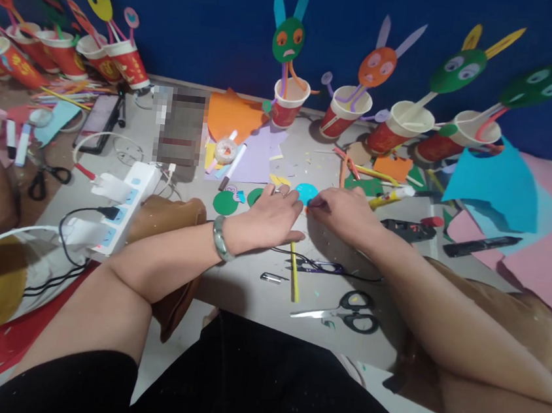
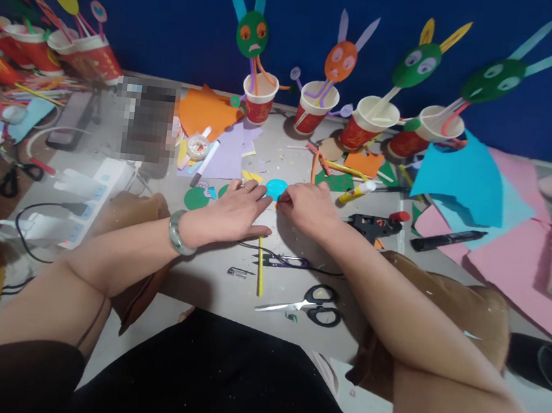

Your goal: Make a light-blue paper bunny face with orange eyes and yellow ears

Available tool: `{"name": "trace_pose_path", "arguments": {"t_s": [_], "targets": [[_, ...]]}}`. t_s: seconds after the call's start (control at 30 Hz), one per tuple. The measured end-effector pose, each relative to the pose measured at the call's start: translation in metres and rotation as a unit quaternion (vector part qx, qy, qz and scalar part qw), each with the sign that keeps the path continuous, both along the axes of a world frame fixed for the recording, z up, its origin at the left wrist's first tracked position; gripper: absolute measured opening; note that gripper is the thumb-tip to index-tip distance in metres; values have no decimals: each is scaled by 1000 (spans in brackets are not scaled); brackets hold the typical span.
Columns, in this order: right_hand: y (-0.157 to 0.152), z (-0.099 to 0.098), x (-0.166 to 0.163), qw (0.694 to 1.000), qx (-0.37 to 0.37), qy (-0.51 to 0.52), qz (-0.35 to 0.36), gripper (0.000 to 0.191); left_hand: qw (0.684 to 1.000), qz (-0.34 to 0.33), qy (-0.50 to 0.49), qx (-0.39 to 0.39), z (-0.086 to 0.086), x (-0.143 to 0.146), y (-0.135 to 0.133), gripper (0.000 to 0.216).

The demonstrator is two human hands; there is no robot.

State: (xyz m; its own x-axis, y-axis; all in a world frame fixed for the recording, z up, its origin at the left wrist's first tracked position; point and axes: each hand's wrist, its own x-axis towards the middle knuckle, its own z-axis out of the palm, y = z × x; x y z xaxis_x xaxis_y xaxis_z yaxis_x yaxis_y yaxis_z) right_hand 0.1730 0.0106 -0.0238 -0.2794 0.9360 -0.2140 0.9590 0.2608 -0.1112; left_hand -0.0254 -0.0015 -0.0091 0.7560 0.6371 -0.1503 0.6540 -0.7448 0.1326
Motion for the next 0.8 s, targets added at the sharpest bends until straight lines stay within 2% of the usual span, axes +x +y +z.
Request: {"name": "trace_pose_path", "arguments": {"t_s": [0.17,0.23,0.3,0.4,0.5,0.67,0.8], "targets": [[1,0,-1,1000,-27,3,-11,22,1000,3,0,-11,2,1,1,51],[1,1,1,999,-19,43,-21,17,1000,13,-7,-18,4,2,2,48],[0,5,5,991,-11,125,-38,15,999,36,-25,-20,6,3,5,43],[-3,15,10,965,-1,251,-71,18,992,98,-73,-30,9,6,12,36],[-6,22,10,941,15,321,-103,22,975,157,-137,-77,10,7,18,26],[-9,17,8,880,-41,455,-127,31,942,176,-253,-135,6,7,24,12],[-8,9,10,845,-62,513,-139,36,928,186,-291,-143,1,7,26,9]]}}
